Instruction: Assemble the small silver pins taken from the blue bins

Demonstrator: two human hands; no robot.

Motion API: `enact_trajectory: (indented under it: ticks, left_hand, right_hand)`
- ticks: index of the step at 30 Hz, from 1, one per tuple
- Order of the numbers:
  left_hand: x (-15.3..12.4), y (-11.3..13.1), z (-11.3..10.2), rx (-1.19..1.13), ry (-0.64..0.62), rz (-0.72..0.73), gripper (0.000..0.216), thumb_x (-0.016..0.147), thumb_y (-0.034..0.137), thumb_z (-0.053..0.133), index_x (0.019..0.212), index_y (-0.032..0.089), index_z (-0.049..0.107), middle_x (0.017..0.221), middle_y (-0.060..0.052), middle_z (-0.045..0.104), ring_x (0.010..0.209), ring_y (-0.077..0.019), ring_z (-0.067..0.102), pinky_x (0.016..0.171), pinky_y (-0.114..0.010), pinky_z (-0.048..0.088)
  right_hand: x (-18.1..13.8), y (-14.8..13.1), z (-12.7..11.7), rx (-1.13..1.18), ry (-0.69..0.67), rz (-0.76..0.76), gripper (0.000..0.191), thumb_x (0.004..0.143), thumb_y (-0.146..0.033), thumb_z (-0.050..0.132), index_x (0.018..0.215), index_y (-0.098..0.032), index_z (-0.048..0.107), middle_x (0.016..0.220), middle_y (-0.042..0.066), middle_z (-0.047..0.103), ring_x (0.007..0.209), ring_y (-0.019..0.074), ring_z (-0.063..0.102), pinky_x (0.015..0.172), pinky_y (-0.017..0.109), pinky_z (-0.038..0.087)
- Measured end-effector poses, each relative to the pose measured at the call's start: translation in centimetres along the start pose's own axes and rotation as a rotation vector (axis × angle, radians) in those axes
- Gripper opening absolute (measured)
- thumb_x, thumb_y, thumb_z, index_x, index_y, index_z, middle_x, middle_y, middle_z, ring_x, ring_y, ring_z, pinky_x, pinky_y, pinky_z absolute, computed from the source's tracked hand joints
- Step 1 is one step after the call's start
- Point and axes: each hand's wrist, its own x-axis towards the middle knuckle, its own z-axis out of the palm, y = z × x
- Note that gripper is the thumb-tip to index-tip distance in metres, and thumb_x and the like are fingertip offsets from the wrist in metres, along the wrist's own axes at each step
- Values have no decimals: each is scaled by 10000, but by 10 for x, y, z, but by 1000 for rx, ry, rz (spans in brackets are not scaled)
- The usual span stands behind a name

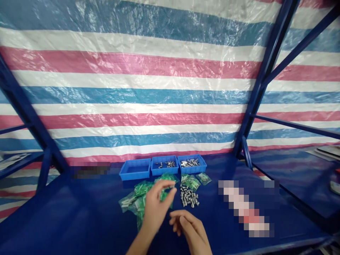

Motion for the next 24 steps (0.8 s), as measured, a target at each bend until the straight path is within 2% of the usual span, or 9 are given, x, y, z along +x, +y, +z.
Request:
enact_trajectory:
  ticks: [4,6,7,9,12,16,19,24]
  left_hand:
    - [77,-26,-7,137,3,39,169,825,205,616,975,179,691,998,-86,744,957,-240,695,903,-385,536]
    - [94,-36,-7,218,-17,41,236,786,151,638,1016,176,685,1052,-95,730,995,-261,675,934,-425,508]
    - [94,-38,-6,258,-34,42,256,783,132,633,1029,179,682,1067,-96,723,1009,-265,665,942,-432,497]
    - [79,-38,0,327,-96,45,252,795,107,609,1019,191,685,1036,-82,721,1006,-256,657,934,-416,490]
    - [31,-27,15,415,-258,38,210,777,100,636,942,212,703,874,-44,724,901,-244,666,850,-366,507]
    - [-20,-11,40,520,-405,-12,202,773,117,644,946,206,701,945,-72,716,956,-290,640,871,-411,486]
    - [-30,-8,52,570,-450,-54,215,808,79,567,955,182,685,1008,-102,684,990,-297,622,861,-400,479]
    - [-26,-14,54,585,-445,-114,282,842,9,441,936,183,642,990,-92,645,863,-222,640,751,-314,475]
  right_hand:
    - [-5,-2,-4,-115,82,17,458,894,-576,584,905,-169,793,756,103,735,635,200,639,545,258,488]
    - [-8,-4,-4,-207,163,-22,434,889,-573,591,873,-190,792,738,81,731,639,196,642,568,250,504]
    - [-9,-4,-5,-262,214,-59,423,886,-572,594,855,-198,790,729,72,726,644,198,646,583,249,512]
    - [-11,-3,-10,-376,319,-141,410,888,-564,590,820,-207,780,714,62,715,664,208,655,608,248,520]
    - [-10,0,-24,-527,397,-195,374,903,-518,582,814,-201,760,732,66,715,692,223,667,620,251,518]
    - [-5,1,-41,-623,375,-180,312,923,-437,567,882,-184,744,812,80,737,721,232,687,624,259,530]
    - [-3,-2,-41,-649,364,-179,308,931,-416,549,885,-175,735,818,85,741,702,229,689,611,261,531]
    - [-4,-3,-37,-665,413,-201,300,929,-402,543,844,-181,727,778,72,739,649,214,681,574,252,515]
